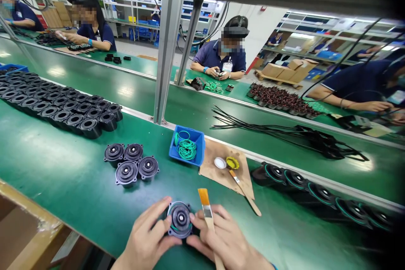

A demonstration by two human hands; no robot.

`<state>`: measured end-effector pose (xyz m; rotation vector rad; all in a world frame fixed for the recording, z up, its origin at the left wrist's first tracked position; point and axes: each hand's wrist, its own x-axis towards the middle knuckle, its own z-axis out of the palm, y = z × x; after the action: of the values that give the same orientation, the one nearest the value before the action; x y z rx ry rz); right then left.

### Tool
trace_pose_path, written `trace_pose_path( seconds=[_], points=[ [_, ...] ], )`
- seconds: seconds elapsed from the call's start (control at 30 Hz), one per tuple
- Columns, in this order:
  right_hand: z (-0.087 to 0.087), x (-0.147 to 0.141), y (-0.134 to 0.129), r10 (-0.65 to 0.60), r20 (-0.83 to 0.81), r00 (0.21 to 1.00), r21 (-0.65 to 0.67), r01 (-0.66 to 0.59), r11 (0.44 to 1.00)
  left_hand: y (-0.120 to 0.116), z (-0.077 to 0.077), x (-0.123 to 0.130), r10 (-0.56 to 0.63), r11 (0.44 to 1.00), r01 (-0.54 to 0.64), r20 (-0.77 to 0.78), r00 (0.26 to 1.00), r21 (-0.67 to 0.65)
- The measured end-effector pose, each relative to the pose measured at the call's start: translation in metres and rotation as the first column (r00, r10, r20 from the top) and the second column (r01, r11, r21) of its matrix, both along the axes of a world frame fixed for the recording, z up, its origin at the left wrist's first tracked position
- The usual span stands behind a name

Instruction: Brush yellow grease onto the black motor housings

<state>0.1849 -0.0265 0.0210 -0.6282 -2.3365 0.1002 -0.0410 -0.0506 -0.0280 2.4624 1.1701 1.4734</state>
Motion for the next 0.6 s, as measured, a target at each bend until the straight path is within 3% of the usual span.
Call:
trace_pose_path(
  seconds=[0.1,0.2,0.33,0.4,0.5,0.53,0.6],
  points=[
    [-0.014,-0.003,-0.011,-0.056,-0.053,0.997,0.109,0.061,0.992,-0.011,-0.015,0.006,-0.008,1.000,0.009,0.068,0.998,-0.014],
    [-0.020,-0.004,-0.019,-0.037,-0.087,0.996,0.207,0.054,0.977,-0.021,-0.024,0.012,0.043,0.984,-0.021,0.123,0.992,-0.175],
    [-0.016,-0.002,-0.021,0.040,0.051,0.998,0.158,-0.048,0.986,-0.026,-0.026,0.015,0.126,0.927,-0.057,0.163,0.978,-0.372],
    [-0.012,-0.001,-0.018,0.090,0.013,0.996,0.111,-0.091,0.990,-0.024,-0.023,0.016,0.136,0.937,-0.060,0.202,0.970,-0.345],
    [-0.005,0.002,-0.011,0.060,-0.220,0.974,-0.160,-0.097,0.982,-0.019,-0.014,0.015,0.105,0.974,-0.050,0.242,0.965,-0.221],
    [-0.003,0.004,-0.008,-0.008,-0.309,0.951,-0.297,-0.088,0.951,-0.017,-0.011,0.015,0.112,0.978,-0.064,0.238,0.965,-0.201],
    [0.003,0.011,-0.005,-0.168,-0.426,0.889,-0.541,-0.101,0.835,-0.013,-0.007,0.014,0.164,0.962,-0.110,0.205,0.965,-0.249]
  ],
)
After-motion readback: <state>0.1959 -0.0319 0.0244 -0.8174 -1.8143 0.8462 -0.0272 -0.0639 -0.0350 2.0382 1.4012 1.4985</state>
